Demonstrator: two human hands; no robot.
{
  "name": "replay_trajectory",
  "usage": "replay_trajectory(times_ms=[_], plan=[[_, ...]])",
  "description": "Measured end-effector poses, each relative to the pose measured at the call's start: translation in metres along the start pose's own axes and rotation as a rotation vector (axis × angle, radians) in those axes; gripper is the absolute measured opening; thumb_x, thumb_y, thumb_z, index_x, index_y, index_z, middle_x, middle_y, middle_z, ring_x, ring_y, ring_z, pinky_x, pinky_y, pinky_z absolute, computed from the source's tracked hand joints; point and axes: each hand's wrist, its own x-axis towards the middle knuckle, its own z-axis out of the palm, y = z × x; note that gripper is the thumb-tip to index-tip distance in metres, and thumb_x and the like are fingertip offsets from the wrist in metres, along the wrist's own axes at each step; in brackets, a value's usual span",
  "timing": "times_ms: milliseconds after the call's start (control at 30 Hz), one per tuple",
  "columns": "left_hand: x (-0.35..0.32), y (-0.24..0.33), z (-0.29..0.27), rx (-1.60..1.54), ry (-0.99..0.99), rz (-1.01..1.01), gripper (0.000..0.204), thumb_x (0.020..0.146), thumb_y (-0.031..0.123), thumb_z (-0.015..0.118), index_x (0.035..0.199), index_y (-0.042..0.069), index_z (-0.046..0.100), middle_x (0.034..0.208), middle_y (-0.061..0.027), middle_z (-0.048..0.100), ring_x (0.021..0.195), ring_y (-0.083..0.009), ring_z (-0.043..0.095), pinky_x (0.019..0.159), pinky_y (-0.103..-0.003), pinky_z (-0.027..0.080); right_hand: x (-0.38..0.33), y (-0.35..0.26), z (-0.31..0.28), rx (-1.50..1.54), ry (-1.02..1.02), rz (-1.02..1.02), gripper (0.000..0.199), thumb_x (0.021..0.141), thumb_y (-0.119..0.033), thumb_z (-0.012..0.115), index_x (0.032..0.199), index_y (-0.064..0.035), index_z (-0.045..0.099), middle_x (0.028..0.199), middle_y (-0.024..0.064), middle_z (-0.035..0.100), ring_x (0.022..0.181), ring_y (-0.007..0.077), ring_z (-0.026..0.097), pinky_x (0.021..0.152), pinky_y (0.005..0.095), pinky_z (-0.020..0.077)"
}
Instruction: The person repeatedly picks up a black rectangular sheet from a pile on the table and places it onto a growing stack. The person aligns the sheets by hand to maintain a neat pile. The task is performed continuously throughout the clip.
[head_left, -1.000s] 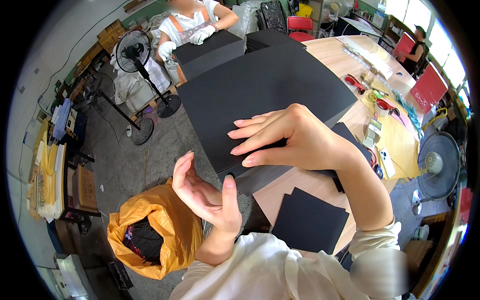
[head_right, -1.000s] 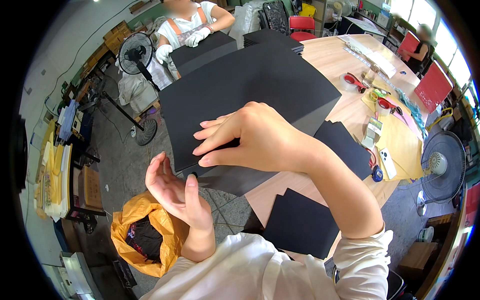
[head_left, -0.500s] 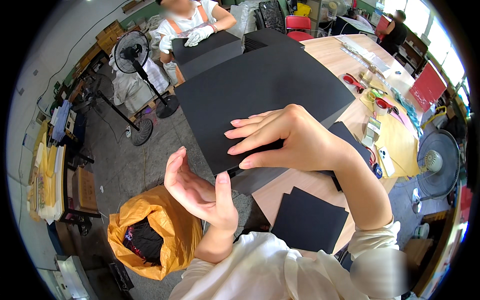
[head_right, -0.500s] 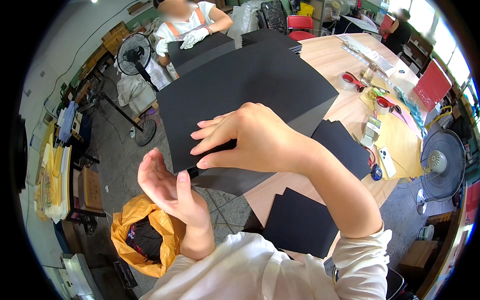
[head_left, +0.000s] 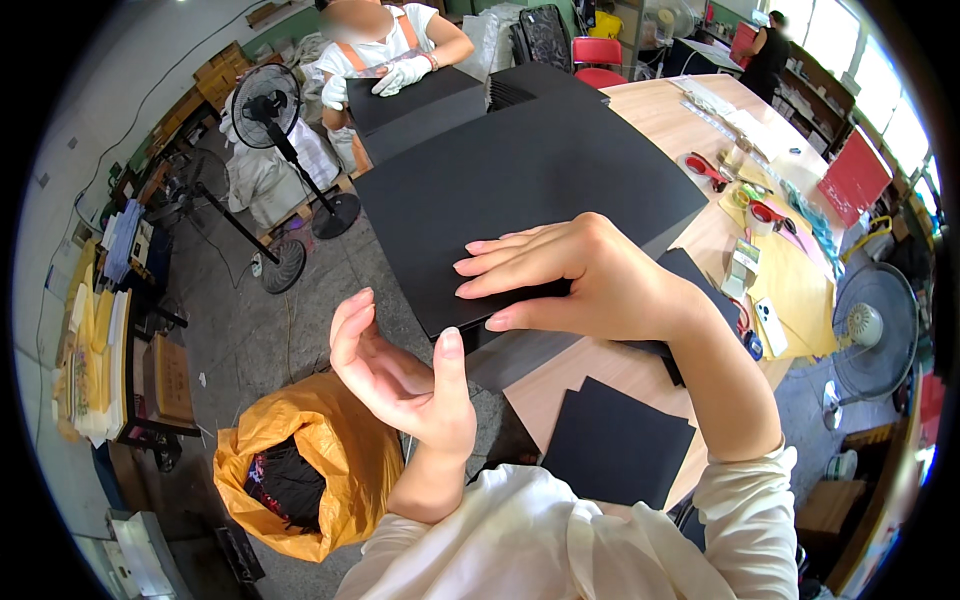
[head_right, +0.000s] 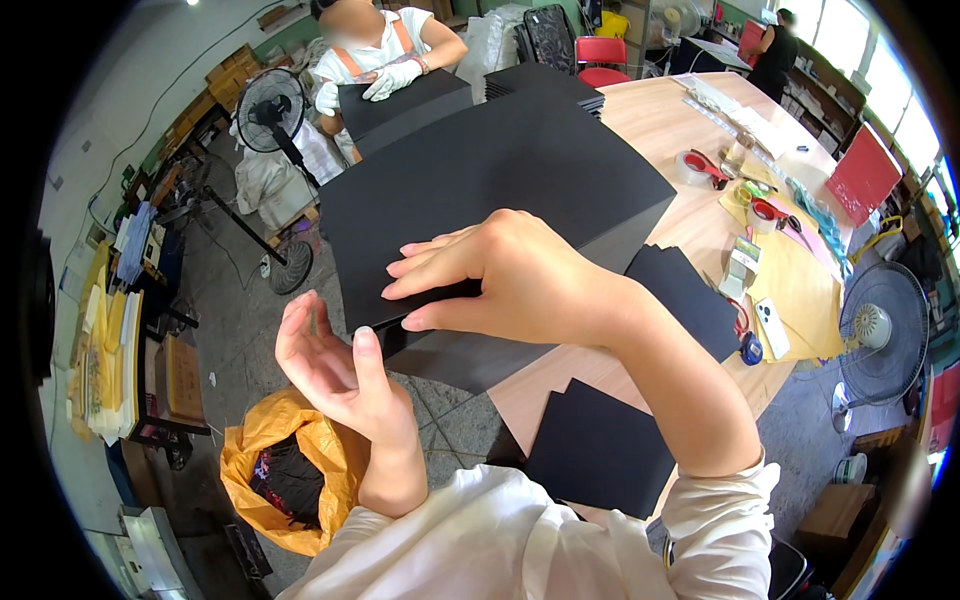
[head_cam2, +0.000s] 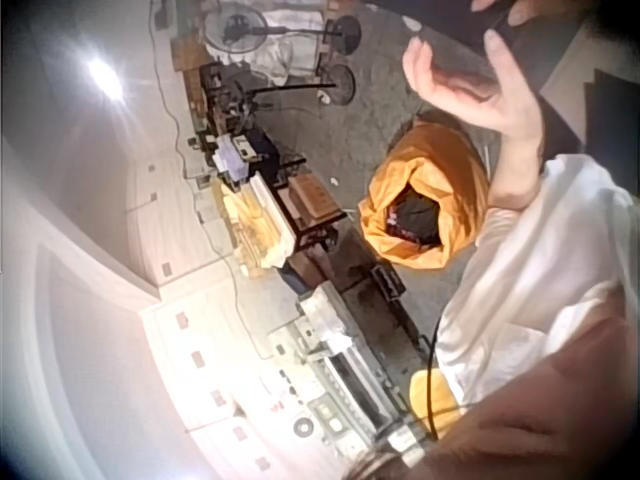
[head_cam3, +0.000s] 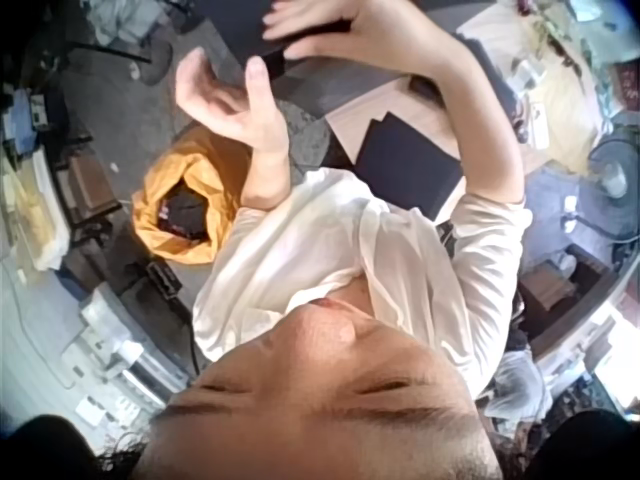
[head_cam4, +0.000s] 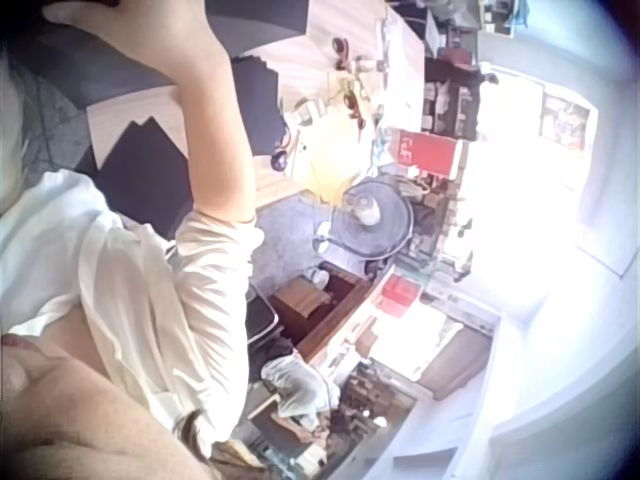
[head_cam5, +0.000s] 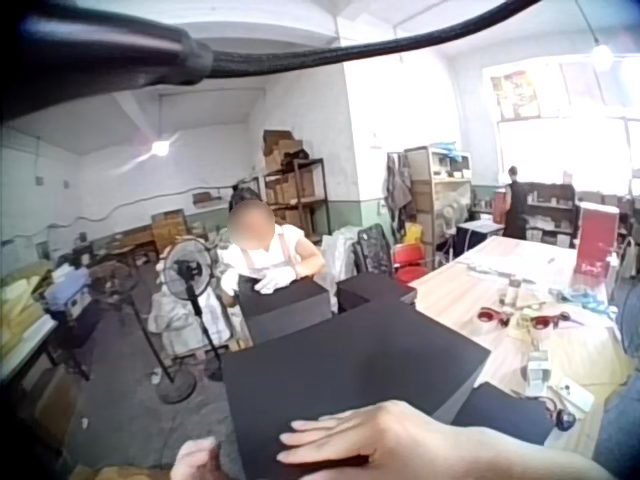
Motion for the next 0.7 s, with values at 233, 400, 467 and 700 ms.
replay_trajectory(times_ms=[233,400,467,700], plan=[[0.003,0.006,-0.007,0.100,-0.046,0.049,0.044,0.079,-0.002,0.066,0.121,0.002,0.054,0.130,-0.0160,0.048,0.128,-0.0295,0.045,0.112,-0.045,0.031,0.003,-0.001,0.001,0.045,-0.005,0.004,0.026,0.082,-0.019,0.076,0.106,-0.0090,0.075,0.111,0.0171,0.070,0.114,0.0304,0.064,0.094,0.0367,0.0527],[0.026,0.014,-0.005,0.138,-0.300,0.111,0.019,0.081,-0.008,0.059,0.097,0.000,0.061,0.111,-0.0133,0.061,0.121,-0.0324,0.054,0.114,-0.052,0.029,-0.007,-0.004,0.003,-0.227,0.153,-0.168,0.029,0.083,-0.024,0.075,0.108,-0.0101,0.073,0.114,0.0128,0.070,0.106,0.0293,0.067,0.092,0.0371,0.0544],[0.029,0.017,-0.001,0.106,-0.315,0.174,0.013,0.084,-0.008,0.056,0.094,0.001,0.058,0.101,-0.0118,0.063,0.111,-0.0315,0.060,0.113,-0.055,0.030,-0.014,-0.011,-0.004,-0.614,0.213,-0.269,0.042,0.079,-0.025,0.076,0.119,-0.0136,0.067,0.120,0.0088,0.067,0.104,0.0267,0.067,0.095,0.0390,0.0537],[-0.017,0.061,-0.019,-0.053,-0.391,0.447,0.014,0.080,0.004,0.058,0.089,0.014,0.060,0.092,-0.0048,0.058,0.097,-0.0308,0.060,0.100,-0.058,0.038,-0.103,-0.045,-0.037,-1.076,0.366,-0.256,0.041,0.078,-0.012,0.061,0.119,-0.0101,0.068,0.116,0.0153,0.067,0.098,0.0282,0.070,0.082,0.0355,0.0593]])
